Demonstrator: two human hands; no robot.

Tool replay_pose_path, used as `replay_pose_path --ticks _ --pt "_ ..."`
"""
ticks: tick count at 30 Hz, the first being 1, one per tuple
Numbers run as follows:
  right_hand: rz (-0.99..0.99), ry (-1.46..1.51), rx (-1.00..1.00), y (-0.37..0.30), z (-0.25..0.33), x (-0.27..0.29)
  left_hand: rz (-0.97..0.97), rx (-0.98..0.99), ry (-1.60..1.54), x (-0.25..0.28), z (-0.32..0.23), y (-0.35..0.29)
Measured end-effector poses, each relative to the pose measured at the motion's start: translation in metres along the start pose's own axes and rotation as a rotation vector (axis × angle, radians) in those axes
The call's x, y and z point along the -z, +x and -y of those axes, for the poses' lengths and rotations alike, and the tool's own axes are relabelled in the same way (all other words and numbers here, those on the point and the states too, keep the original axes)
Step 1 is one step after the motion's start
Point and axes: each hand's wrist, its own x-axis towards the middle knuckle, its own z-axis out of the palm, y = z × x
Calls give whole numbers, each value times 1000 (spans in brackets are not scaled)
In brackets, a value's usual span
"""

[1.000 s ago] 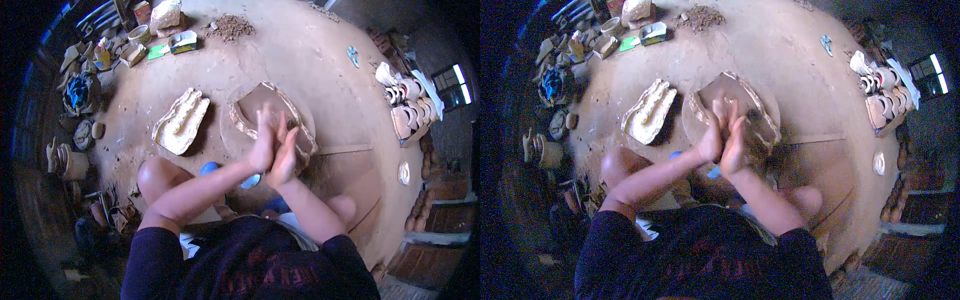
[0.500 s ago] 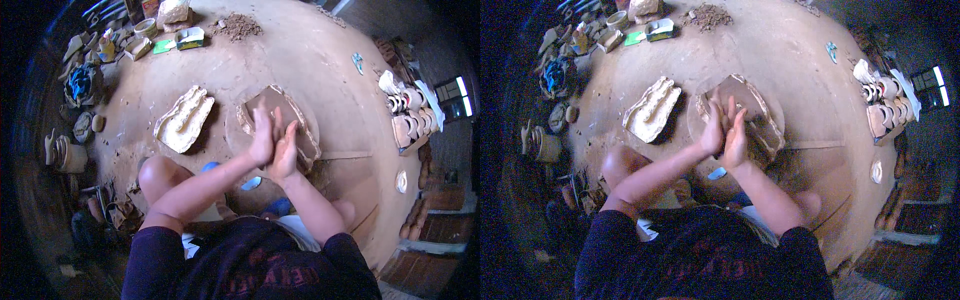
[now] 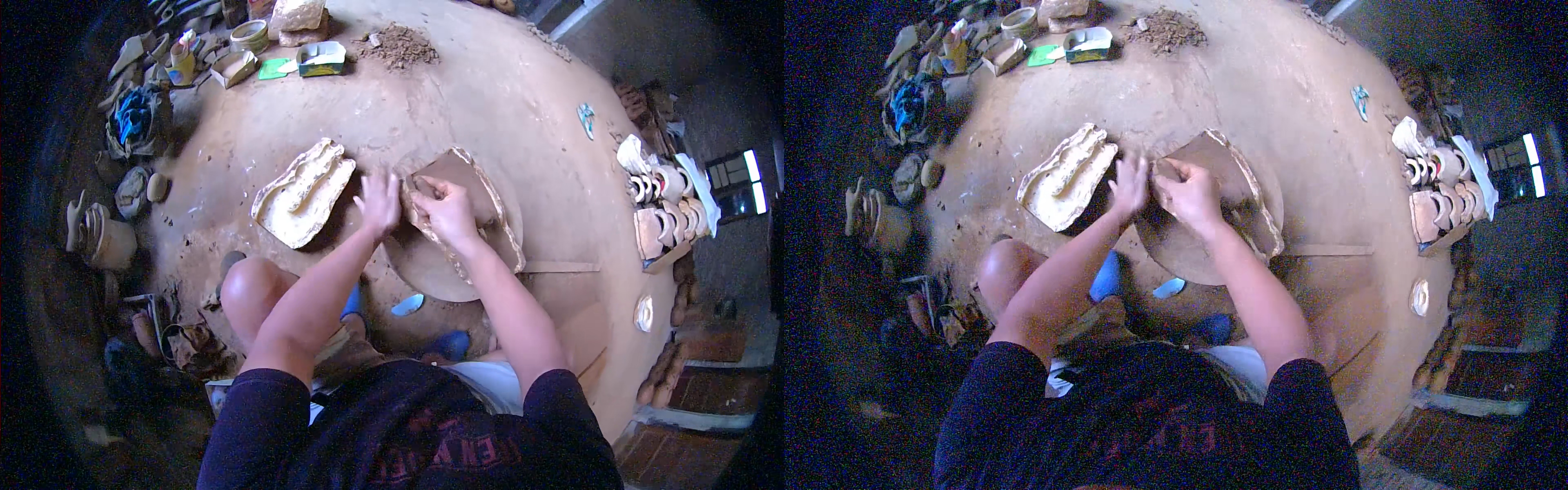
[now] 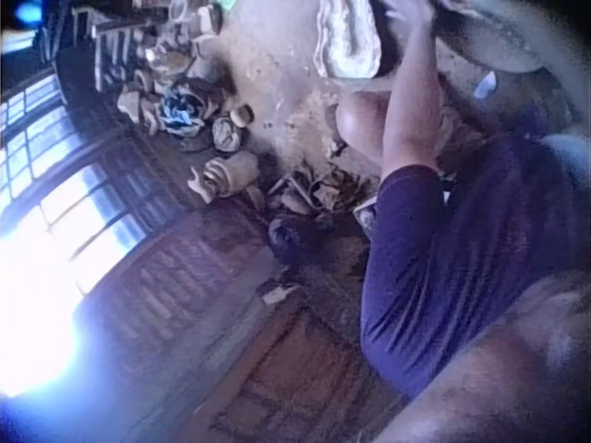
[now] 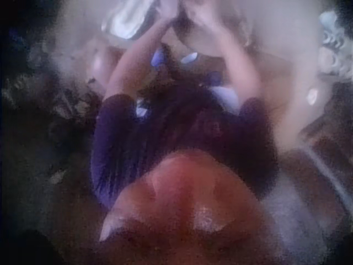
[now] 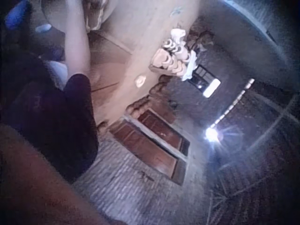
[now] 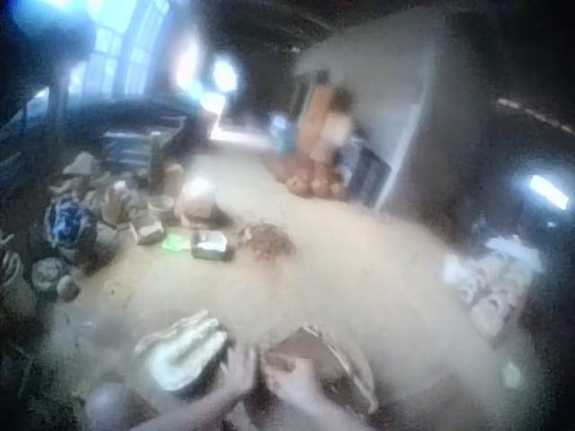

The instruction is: The person forms clay objects by hand within large ceramic molds, pressing clay against the walls and smoothing the interior with their fingers.

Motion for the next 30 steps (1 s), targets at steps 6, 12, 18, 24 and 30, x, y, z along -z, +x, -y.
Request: replay_pose_path --ticks 6,12,18,24,30 --pt "-130 -489 54 39 -15 17 -15 -6 -131 -16 4 -16" --pt "-121 -646 83 40 -19 5 -136 -72 -117 -24 16 -24" --pt "-126 -712 79 48 -25 6 -175 -103 -118 -30 18 -34" --pt "-139 -817 30 51 -27 7 -194 -86 -98 -32 6 -41" --pt "-145 -1012 222 32 -28 1 -261 -92 -122 -32 9 -41"
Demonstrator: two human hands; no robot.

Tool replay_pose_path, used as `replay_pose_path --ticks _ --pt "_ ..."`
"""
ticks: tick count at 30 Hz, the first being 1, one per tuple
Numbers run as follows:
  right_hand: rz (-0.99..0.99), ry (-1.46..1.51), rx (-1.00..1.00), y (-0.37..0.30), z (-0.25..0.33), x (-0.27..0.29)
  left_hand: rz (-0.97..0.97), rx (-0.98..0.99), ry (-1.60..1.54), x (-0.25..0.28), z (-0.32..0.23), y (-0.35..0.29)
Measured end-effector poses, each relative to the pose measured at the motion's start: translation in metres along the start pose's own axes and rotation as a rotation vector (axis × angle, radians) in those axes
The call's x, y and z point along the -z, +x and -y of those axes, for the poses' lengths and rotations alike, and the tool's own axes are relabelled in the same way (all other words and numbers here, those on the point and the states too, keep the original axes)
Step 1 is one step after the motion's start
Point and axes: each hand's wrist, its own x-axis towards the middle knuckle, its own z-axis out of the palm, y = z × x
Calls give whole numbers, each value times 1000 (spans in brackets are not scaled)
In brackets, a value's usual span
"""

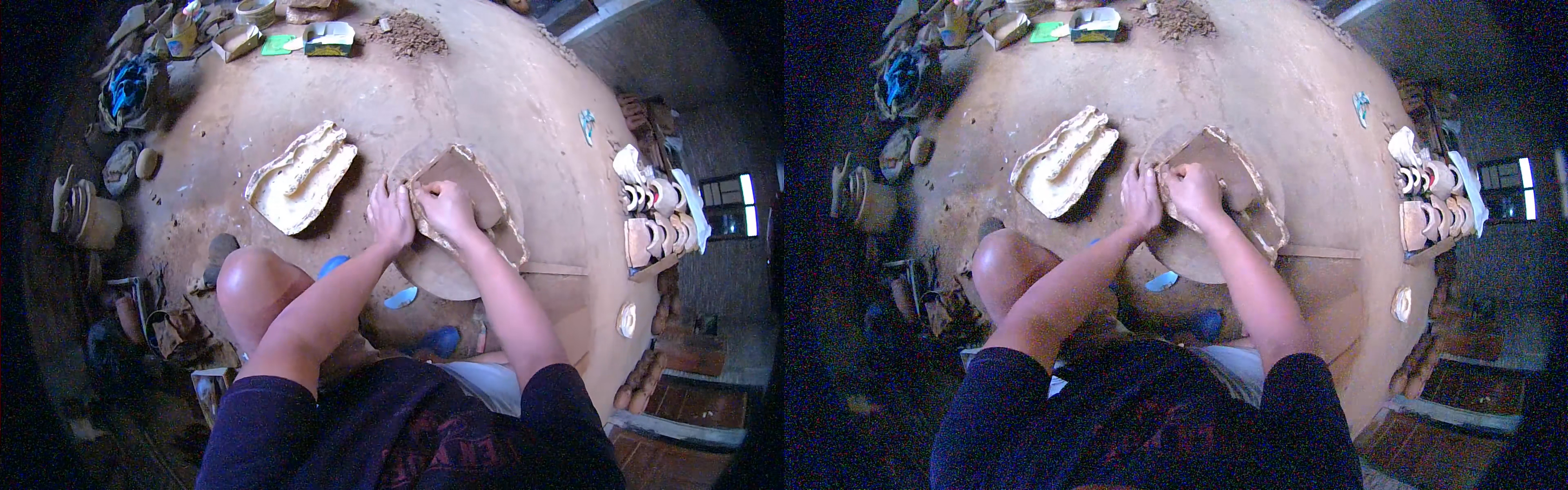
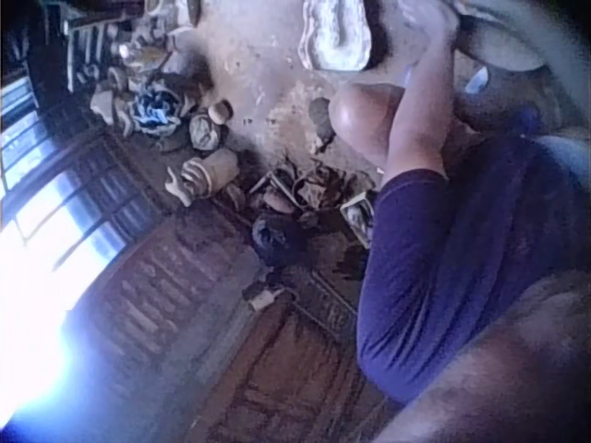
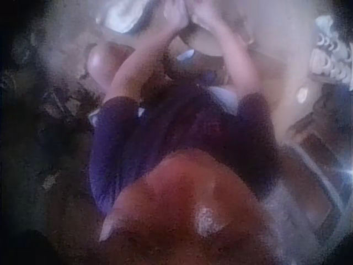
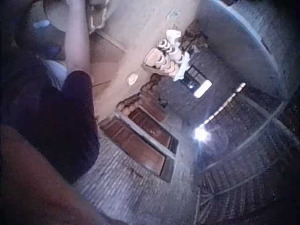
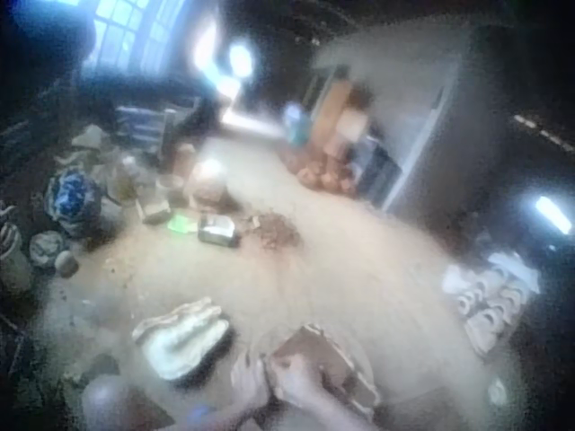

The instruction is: The person forms clay objects by hand within large ceramic molds, pressing clay against the walls and smoothing the interior with their fingers.

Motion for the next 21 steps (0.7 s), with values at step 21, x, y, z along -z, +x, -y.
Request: replay_pose_path --ticks 21 --pt "102 -111 199 -14 -25 24 23 -69 59 -2 0 23"
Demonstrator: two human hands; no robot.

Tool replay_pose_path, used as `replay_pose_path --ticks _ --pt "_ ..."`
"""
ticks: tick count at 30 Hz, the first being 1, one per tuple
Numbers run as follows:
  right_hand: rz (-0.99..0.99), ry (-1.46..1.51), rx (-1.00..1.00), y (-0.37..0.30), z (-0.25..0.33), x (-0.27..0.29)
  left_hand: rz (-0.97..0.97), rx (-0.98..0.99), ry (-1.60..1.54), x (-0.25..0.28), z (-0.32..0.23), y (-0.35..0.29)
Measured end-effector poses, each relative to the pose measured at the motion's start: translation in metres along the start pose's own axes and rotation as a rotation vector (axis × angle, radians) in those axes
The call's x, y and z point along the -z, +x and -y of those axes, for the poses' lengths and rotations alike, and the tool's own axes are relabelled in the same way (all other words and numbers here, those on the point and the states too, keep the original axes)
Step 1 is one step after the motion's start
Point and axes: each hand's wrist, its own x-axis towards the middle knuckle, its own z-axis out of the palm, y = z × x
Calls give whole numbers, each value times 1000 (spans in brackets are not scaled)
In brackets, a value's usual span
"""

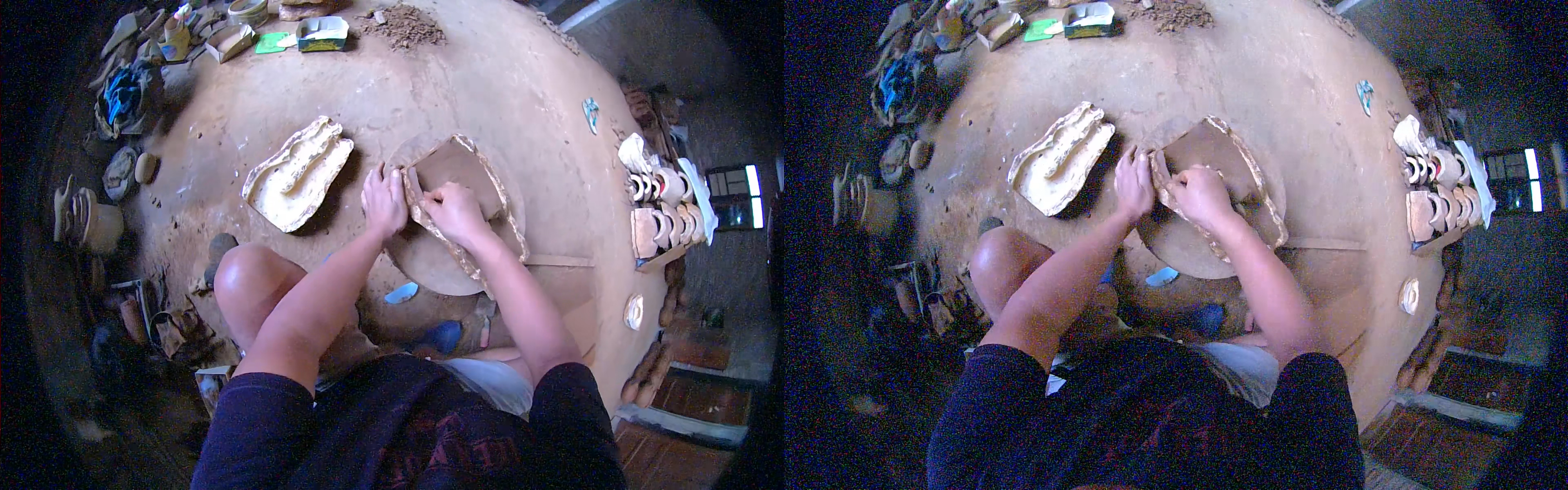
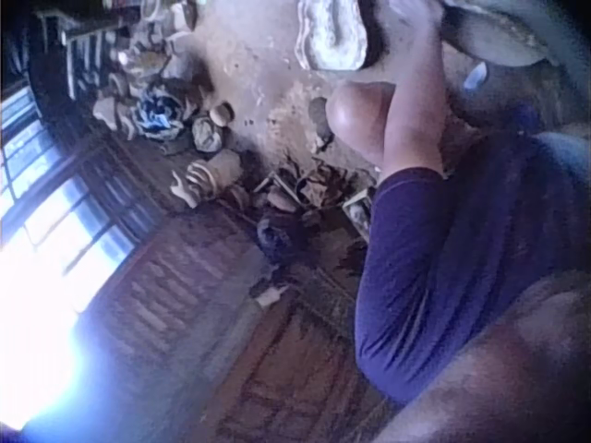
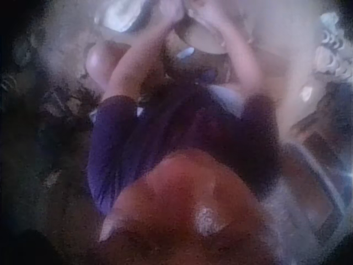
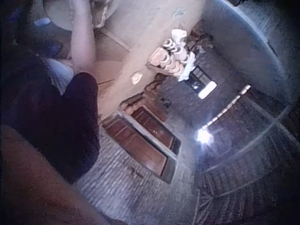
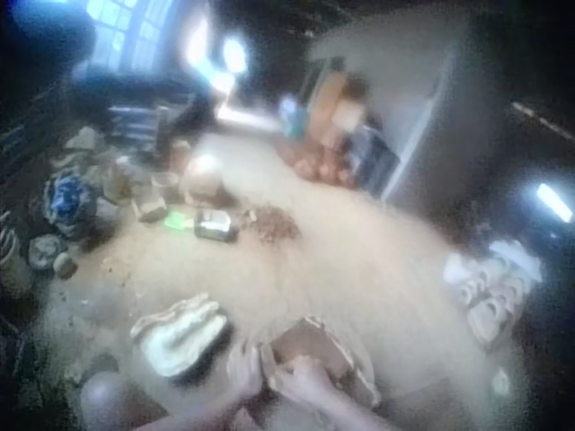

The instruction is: The person forms clay objects by hand within large ceramic molds, pressing clay against the walls and smoothing the interior with their fingers.

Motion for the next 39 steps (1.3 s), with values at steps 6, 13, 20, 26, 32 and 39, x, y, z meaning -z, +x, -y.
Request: replay_pose_path --ticks 6,13,20,26,32,39 --pt "275 301 -323 16 -5 19 4 -78 38 -1 5 15" --pt "70 -23 47 0 -15 16 42 -69 53 -5 8 23" --pt "195 60 -16 2 -18 23 27 -215 134 -8 25 33" --pt "182 22 -35 -5 -29 32 60 -134 57 -19 16 33" --pt "218 -36 8 -9 -15 22 -46 -322 162 -9 55 46" --pt "272 35 -150 -10 -29 34 -11 -238 161 -9 5 40"
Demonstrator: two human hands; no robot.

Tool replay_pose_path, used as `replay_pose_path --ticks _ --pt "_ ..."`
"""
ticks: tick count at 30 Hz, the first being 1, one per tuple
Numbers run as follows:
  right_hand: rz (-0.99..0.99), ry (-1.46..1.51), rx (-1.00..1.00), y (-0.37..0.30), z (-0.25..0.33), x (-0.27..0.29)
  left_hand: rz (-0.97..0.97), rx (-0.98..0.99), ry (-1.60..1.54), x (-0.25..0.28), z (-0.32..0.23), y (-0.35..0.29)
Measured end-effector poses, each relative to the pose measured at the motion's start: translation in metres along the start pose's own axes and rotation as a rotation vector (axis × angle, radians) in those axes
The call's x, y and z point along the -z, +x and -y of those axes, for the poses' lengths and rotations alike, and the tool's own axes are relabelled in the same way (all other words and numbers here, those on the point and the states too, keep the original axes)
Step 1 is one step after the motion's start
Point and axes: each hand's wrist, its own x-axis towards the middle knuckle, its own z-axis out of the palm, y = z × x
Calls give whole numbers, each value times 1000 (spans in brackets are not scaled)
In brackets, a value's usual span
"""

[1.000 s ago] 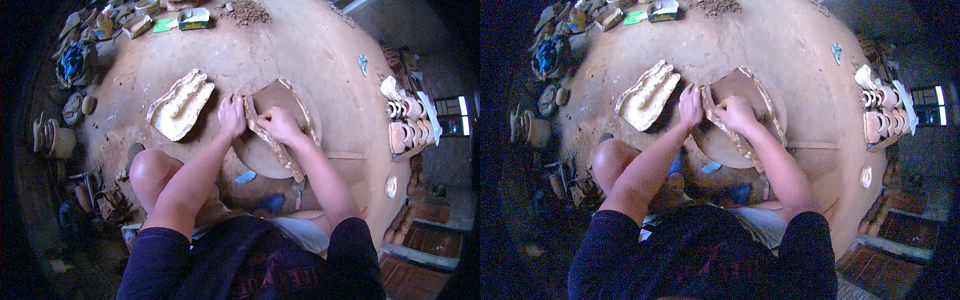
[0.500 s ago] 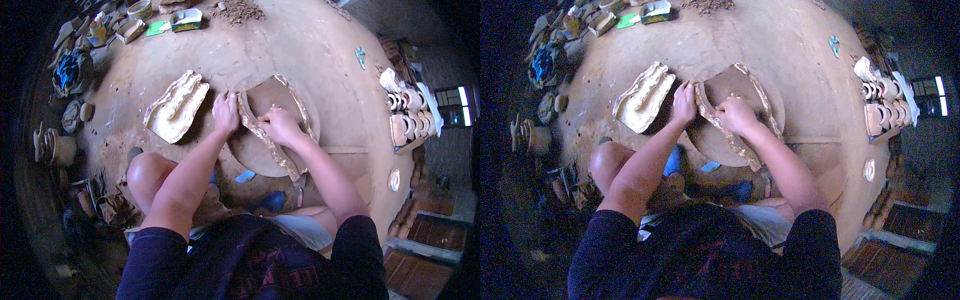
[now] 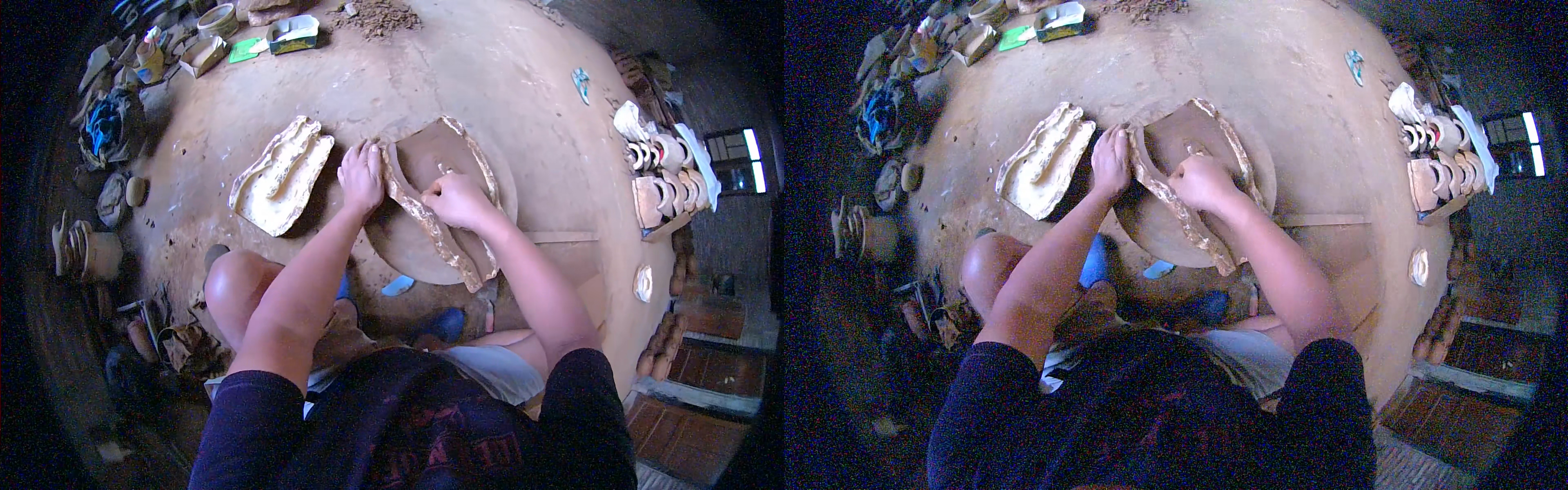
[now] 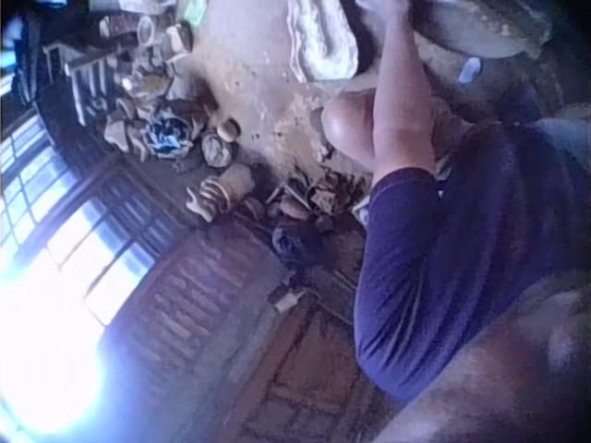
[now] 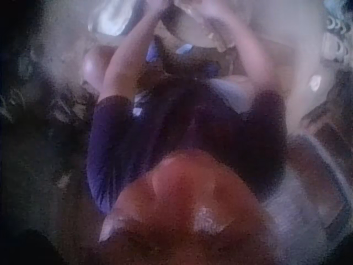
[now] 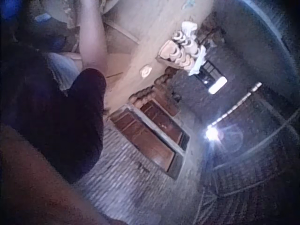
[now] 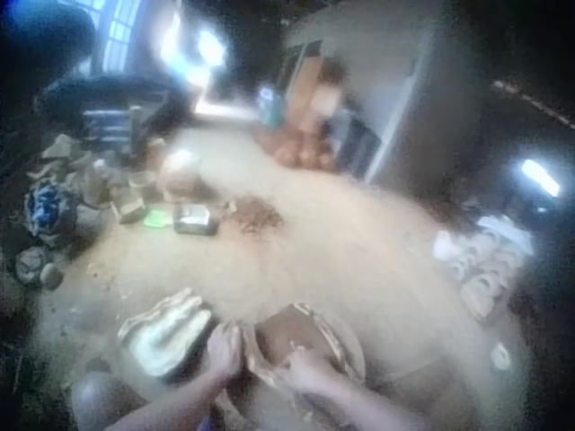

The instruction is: The person forms clay objects by hand within large ceramic molds, pressing clay against the walls and smoothing the interior with their fingers.

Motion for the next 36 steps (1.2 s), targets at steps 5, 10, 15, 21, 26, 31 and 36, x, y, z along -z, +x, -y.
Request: replay_pose_path --ticks 5,10,15,21,26,31,36 --pt "-84 -95 42 -14 2 -7 16 72 -21 -1 5 3" --pt "-70 91 -70 -13 -10 -11 117 170 -113 -1 -8 6" --pt "-181 63 -37 -29 -7 -19 104 191 -123 2 -6 9" --pt "-167 72 -218 -36 2 -27 45 199 -79 3 -13 3" --pt "-305 65 -233 -51 16 -31 154 229 -95 4 -13 8" --pt "-375 96 -223 -52 8 -39 62 188 -143 1 -14 4" --pt "-341 259 -339 -58 2 -41 81 175 -185 3 -8 5"
